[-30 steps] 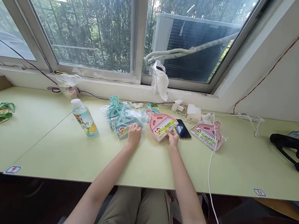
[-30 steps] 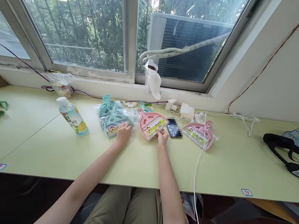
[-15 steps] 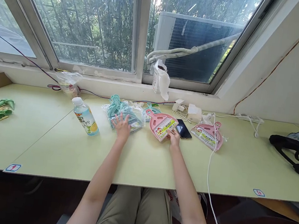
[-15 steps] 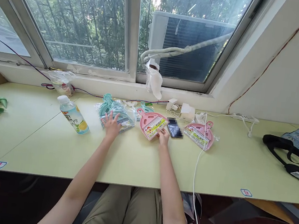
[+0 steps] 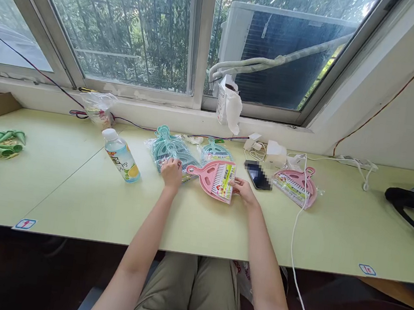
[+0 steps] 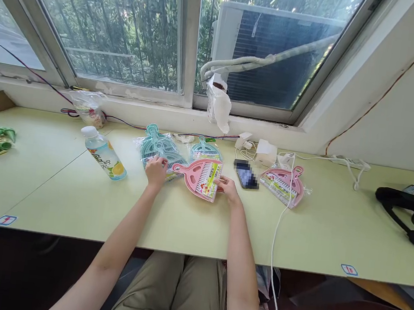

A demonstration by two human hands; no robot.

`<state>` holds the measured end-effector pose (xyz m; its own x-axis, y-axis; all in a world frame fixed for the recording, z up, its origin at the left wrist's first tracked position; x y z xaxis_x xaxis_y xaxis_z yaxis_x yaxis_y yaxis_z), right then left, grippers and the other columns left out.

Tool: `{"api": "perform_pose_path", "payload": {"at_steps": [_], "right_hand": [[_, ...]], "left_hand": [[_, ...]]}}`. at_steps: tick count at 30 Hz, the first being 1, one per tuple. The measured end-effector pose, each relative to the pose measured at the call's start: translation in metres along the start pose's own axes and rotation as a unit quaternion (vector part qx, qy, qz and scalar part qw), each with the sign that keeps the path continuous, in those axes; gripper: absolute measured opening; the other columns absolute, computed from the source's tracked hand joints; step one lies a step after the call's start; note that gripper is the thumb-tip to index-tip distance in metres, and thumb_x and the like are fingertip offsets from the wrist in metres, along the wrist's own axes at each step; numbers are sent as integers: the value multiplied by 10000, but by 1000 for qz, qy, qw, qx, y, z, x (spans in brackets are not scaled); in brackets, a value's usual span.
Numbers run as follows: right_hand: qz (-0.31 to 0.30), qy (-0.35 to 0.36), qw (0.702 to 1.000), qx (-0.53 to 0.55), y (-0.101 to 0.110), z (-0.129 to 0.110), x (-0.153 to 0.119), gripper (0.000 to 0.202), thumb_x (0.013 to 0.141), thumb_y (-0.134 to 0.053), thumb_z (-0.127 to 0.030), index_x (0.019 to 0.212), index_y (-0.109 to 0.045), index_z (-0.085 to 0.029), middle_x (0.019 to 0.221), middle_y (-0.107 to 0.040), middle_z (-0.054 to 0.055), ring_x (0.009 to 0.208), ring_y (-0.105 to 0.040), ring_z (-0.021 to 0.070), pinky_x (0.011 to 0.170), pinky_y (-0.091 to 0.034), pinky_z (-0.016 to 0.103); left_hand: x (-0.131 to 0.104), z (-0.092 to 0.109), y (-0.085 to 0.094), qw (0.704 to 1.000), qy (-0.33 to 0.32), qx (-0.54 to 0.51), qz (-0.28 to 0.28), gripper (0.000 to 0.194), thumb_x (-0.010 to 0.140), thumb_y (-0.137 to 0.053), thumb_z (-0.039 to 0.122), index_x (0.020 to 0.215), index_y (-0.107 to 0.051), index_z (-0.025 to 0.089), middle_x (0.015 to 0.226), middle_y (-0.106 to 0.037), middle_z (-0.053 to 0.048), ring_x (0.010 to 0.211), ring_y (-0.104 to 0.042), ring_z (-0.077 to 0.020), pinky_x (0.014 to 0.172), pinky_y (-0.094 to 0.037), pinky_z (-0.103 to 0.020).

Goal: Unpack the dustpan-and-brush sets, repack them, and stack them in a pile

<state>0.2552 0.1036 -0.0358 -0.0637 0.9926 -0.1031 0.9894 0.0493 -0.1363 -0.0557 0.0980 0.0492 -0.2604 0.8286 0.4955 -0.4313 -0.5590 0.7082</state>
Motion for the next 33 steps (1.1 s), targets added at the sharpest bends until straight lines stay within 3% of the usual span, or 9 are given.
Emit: {"api": "perform_pose_path", "payload": {"at_steps": [4, 10, 13, 18, 24, 26, 29, 31, 33], "right_hand": [[26, 19, 999, 19, 4, -1, 3, 399, 568, -799, -333, 902, -667, -159, 792, -723, 51, 581, -650, 148, 523, -522, 250], [135, 20, 989, 65, 20, 4, 5, 333, 575, -781, -295, 847, -641, -162, 753, -716, 43, 595, -654, 160, 549, -529, 265], [104, 15, 993, 55, 11, 4, 5, 325, 577, -784, -287, 844, -648, -160, 746, -716, 47, 581, -648, 156, 527, -522, 256], [51, 28, 996, 68, -10, 1, 4, 354, 583, -792, -317, 874, -663, -162, 781, -722, 47, 608, -659, 153, 532, -535, 244], [159, 0, 972, 175, 1, 20, 3, 306, 570, -791, -250, 836, -657, -180, 774, -727, 16, 615, -663, 134, 538, -530, 209], [161, -5, 967, 200, 0, 23, 4, 296, 573, -787, -232, 834, -656, -186, 781, -729, 13, 630, -667, 135, 534, -529, 204], [158, 4, 966, 203, -2, 20, 4, 290, 579, -788, -241, 825, -644, -190, 771, -727, 16, 621, -665, 140, 521, -533, 212], [154, 12, 969, 192, -4, 16, 3, 296, 578, -793, -258, 817, -633, -188, 748, -722, 16, 588, -656, 136, 515, -536, 217], [140, 20, 974, 175, -8, 11, 3, 315, 569, -801, -275, 814, -625, -184, 736, -718, 15, 558, -644, 130, 511, -537, 221]], "left_hand": [[-2, 2, 6, 999, 16, -30, 28, 255, 901, -412, 303, 955, -638, 197, 961, -605, -105, 945, -535, -269, 847, -361, -370], [-9, 15, 4, 996, 12, -79, 45, 285, 921, -380, 326, 975, -636, 211, 1003, -590, -103, 968, -537, -261, 874, -341, -369], [-10, 19, 2, 994, 5, -104, 43, 288, 925, -380, 340, 990, -632, 218, 1015, -590, -100, 952, -549, -251, 870, -344, -367], [-14, 38, -3, 988, -65, -132, 41, 253, 918, -418, 344, 969, -634, 224, 1000, -601, -83, 973, -551, -238, 874, -365, -356], [-30, 68, -12, 965, -138, -222, 10, 284, 911, -442, 364, 1111, -592, 232, 1183, -508, -97, 1046, -520, -218, 906, -396, -361], [-33, 67, -10, 954, -118, -275, 24, 386, 913, -427, 403, 1263, -488, 252, 1305, -410, -109, 1105, -489, -215, 913, -406, -353], [-30, 45, -7, 923, -14, -376, 78, 530, 897, -431, 476, 1376, -327, 273, 1397, -304, -119, 1158, -458, -210, 930, -410, -344], [-26, 22, -17, 878, 91, -461, 89, 594, 872, -449, 532, 1384, -283, 282, 1413, -295, -115, 1166, -467, -202, 931, -420, -330], [-20, 9, -39, 811, 177, -556, 38, 603, 850, -445, 584, 1356, -306, 287, 1371, -378, -98, 1157, -501, -197, 913, -441, -317]]}}
Point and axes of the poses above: each hand's wrist, its own x-axis towards the middle knuckle, its own y-axis out of the back of the hand, z = x × y, the point moved 10 cm from there along x, towards the middle knuckle
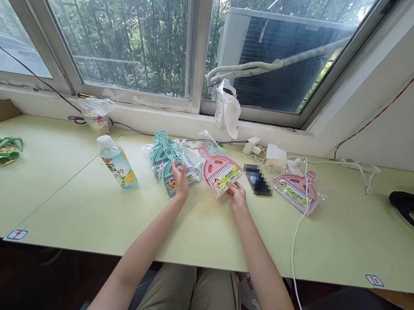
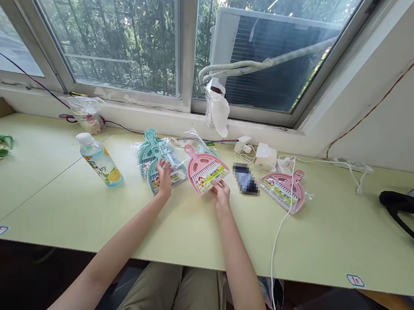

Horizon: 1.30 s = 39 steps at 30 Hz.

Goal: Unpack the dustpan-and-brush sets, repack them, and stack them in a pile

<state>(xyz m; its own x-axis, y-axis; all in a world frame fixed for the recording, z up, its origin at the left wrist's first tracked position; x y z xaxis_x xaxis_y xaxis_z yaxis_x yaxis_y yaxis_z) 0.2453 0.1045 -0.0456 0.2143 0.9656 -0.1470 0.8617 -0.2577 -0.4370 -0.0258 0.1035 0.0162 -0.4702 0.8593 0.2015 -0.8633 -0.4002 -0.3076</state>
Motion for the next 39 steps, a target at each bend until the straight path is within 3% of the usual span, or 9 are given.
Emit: {"api": "perform_pose_path", "payload": {"at_steps": [2, 5, 10, 16, 20, 27, 36, 39], "right_hand": [[-22, 7, 1000, -19, -7, -3, -3, 336, 557, -809, -294, 809, -621, -177, 731, -716, 18, 545, -640, 130, 505, -537, 226], [-51, 21, 997, -47, -17, -7, -8, 367, 552, -811, -328, 822, -624, -165, 727, -716, 32, 556, -647, 145, 506, -541, 245], [-32, 46, 997, -48, -17, -8, -11, 399, 555, -803, -344, 860, -632, -153, 730, -719, 42, 575, -652, 151, 531, -548, 258], [47, 67, 996, -20, 2, -6, -8, 409, 553, -795, -349, 872, -636, -148, 793, -722, 46, 613, -656, 154, 529, -544, 249], [56, 74, 996, -16, 5, -8, -7, 418, 550, -795, -351, 877, -627, -151, 802, -720, 48, 623, -660, 162, 523, -544, 253], [46, 56, 997, -15, -2, -3, -7, 366, 551, -772, -316, 838, -609, -158, 779, -711, 32, 635, -658, 150, 580, -550, 251], [5, 7, 1000, -25, -11, 2, -6, 311, 611, -677, -289, 893, -573, -209, 797, -702, 10, 653, -674, 170, 591, -564, 279], [39, 16, 999, -17, 0, -2, -1, 278, 650, -655, -336, 887, -559, -227, 806, -693, 2, 683, -674, 158, 587, -562, 258]], "left_hand": [[7, -18, -15, 989, 91, -85, -74, 586, 831, -452, 609, 1300, -379, 266, 1260, -505, -83, 1117, -548, -198, 881, -466, -316], [3, -27, -36, 968, 141, -113, -175, 561, 770, -593, 520, 1228, -461, 226, 1104, -614, -62, 1015, -605, -190, 856, -480, -314], [-25, -36, -54, 955, 160, -55, -243, 495, 730, -676, 388, 1158, -519, 193, 1087, -639, -69, 950, -621, -187, 872, -484, -350], [-60, -52, -77, 923, 224, -67, -306, 608, 720, -715, 361, 1230, -416, 220, 1215, -587, -102, 991, -622, -222, 867, -507, -428], [-60, -59, -77, 917, 253, -85, -297, 658, 746, -690, 400, 1282, -354, 221, 1233, -575, -122, 989, -630, -230, 863, -517, -450], [-51, -49, -69, 941, 197, -56, -271, 864, 634, -791, 297, 1334, -289, 226, 1178, -606, -127, 1042, -609, -273, 838, -532, -451], [-45, -38, -68, 957, 139, -46, -251, 830, 578, -791, 203, 1273, -337, 217, 1192, -595, -108, 1100, -572, -279, 909, -492, -458], [-46, -36, -70, 953, 131, -41, -270, 844, 580, -787, 208, 1290, -331, 231, 1185, -599, -96, 1076, -583, -274, 892, -500, -449]]}}
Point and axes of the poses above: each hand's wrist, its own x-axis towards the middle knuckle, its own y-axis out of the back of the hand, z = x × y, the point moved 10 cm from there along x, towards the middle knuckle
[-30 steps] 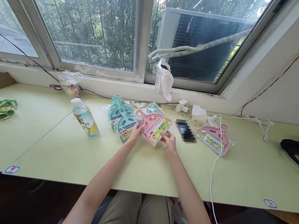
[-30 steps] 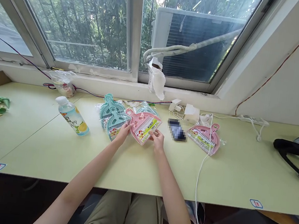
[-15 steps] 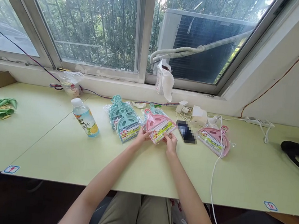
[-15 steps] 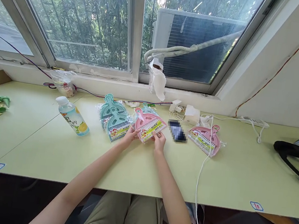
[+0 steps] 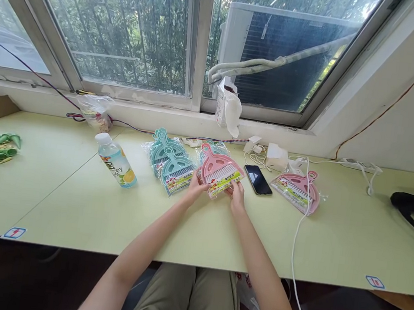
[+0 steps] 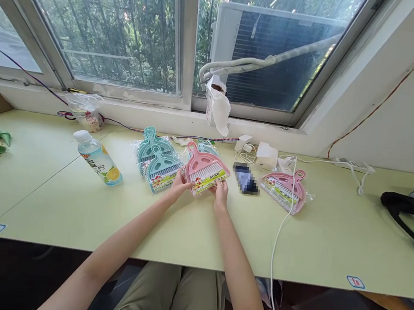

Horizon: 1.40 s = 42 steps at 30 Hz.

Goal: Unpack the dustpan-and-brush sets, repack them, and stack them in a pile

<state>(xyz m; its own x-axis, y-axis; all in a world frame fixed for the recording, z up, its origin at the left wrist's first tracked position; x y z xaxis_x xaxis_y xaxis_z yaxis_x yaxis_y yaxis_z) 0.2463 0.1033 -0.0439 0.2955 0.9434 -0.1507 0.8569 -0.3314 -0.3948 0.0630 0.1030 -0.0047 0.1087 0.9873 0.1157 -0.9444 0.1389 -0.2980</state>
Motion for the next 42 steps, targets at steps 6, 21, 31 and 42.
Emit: {"api": "perform_pose_path", "payload": {"at_steps": [6, 21, 31, 42], "right_hand": [[56, -37, 997, 39, 23, 5, 9, 272, 677, -641, -396, 867, -576, -213, 742, -674, 10, 656, -661, 153, 560, -558, 251], [30, -80, 995, 44, 22, 7, 11, 345, 689, -663, -483, 890, -615, -207, 759, -693, 26, 650, -661, 164, 572, -553, 271], [-132, 2, 991, 23, -23, -14, -8, 414, 543, -800, -252, 910, -616, -196, 891, -710, 13, 858, -674, 172, 818, -555, 315], [-42, 72, 995, 62, -5, -23, -3, 379, 564, -767, -261, 904, -612, -199, 968, -691, 36, 955, -653, 191, 826, -562, 324]], "left_hand": [[-4, 5, -16, 997, -29, 26, -72, 865, 603, -776, 215, 1328, -305, 251, 1196, -585, -88, 1040, -597, -241, 883, -499, -410], [-9, 8, -21, 995, -29, 23, -91, 880, 629, -751, 225, 1366, -276, 292, 1207, -584, -72, 985, -617, -217, 854, -496, -378], [-5, 9, 4, 1000, 15, -8, -18, 1028, 598, -775, 217, 1429, -174, 291, 1235, -583, -95, 1069, -586, -278, 801, -531, -400], [-22, -11, -38, 988, 92, -57, -114, 1030, 708, -738, 317, 1454, -28, 329, 1352, -488, -127, 1065, -611, -264, 888, -514, -461]]}}
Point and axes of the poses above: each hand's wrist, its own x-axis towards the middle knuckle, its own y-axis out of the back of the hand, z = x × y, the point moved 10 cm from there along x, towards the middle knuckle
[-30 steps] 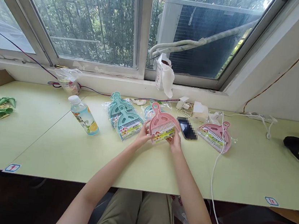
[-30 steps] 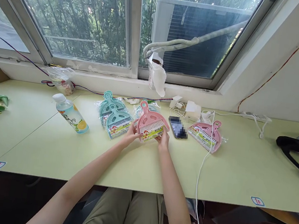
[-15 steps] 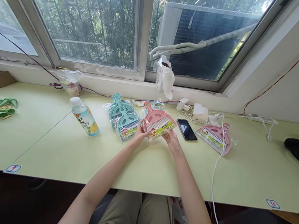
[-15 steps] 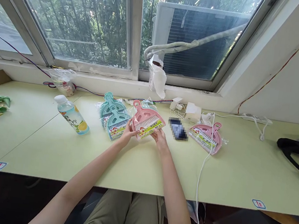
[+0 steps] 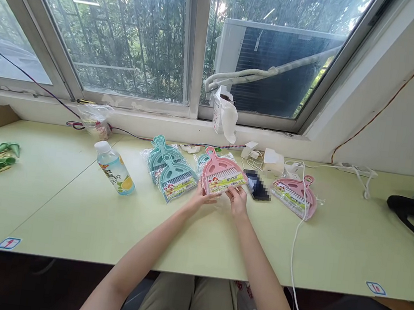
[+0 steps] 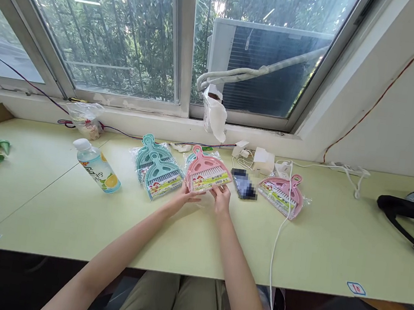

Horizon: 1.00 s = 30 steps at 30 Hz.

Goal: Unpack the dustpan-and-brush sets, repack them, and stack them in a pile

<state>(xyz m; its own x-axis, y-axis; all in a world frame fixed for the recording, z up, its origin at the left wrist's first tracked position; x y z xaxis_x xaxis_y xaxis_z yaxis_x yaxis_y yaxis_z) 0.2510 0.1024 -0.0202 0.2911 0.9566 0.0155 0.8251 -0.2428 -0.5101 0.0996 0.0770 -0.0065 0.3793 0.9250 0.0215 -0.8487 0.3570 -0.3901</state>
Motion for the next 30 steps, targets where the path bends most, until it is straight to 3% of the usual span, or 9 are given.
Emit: {"api": "perform_pose_path", "payload": {"at_steps": [2, 4, 8, 13, 18, 25, 30], "right_hand": [[0, 4, 1000, 2, 1, -2, 1, 379, 569, -764, -261, 910, -610, -201, 972, -691, 36, 970, -649, 189, 827, -561, 316], [-6, 2, 1000, 4, 0, -2, 1, 380, 574, -762, -257, 918, -610, -206, 956, -695, 28, 971, -649, 184, 825, -562, 305], [-31, -20, 999, 7, -6, 5, -1, 395, 563, -774, -239, 924, -616, -205, 929, -701, 19, 927, -661, 177, 807, -568, 295], [-35, -41, 998, -17, -9, 16, -4, 388, 572, -777, -253, 921, -623, -185, 926, -705, 26, 856, -675, 167, 773, -574, 289], [-44, -35, 998, 0, -12, 16, -4, 404, 577, -789, -276, 934, -624, -184, 961, -706, 30, 877, -674, 162, 795, -566, 279], [-28, -27, 999, 3, -9, 19, -3, 429, 559, -801, -271, 938, -615, -193, 931, -709, 27, 897, -672, 179, 800, -567, 293], [-18, -35, 999, -5, -4, 27, 0, 396, 547, -790, -251, 893, -607, -197, 899, -707, 25, 889, -669, 181, 777, -571, 291]], "left_hand": [[5, -3, 14, 999, 12, -22, 48, 981, 735, -704, 387, 1453, -36, 352, 1371, -466, -109, 1051, -617, -249, 881, -522, -457], [9, -5, 27, 996, 14, -23, 84, 880, 747, -676, 427, 1441, -142, 342, 1372, -462, -98, 1080, -596, -246, 867, -532, -441], [12, 0, 38, 995, -12, 28, 91, 605, 747, -662, 429, 1275, -424, 254, 1275, -545, -96, 1124, -559, -262, 830, -535, -400], [7, 5, 43, 990, -34, 58, 125, 674, 665, -734, 311, 1250, -403, 253, 1244, -561, -84, 1130, -547, -277, 842, -516, -405], [5, 10, 40, 989, -60, 43, 128, 679, 680, -730, 329, 1262, -386, 262, 1219, -582, -79, 1100, -568, -264, 828, -516, -390], [8, -2, 33, 995, -15, 22, 93, 550, 684, -729, 360, 1148, -477, 207, 1227, -582, -106, 1059, -585, -263, 813, -525, -412], [8, -5, 40, 992, -21, 32, 123, 521, 680, -719, 325, 1120, -472, 198, 1180, -593, -99, 1031, -589, -253, 778, -525, -382]]}}
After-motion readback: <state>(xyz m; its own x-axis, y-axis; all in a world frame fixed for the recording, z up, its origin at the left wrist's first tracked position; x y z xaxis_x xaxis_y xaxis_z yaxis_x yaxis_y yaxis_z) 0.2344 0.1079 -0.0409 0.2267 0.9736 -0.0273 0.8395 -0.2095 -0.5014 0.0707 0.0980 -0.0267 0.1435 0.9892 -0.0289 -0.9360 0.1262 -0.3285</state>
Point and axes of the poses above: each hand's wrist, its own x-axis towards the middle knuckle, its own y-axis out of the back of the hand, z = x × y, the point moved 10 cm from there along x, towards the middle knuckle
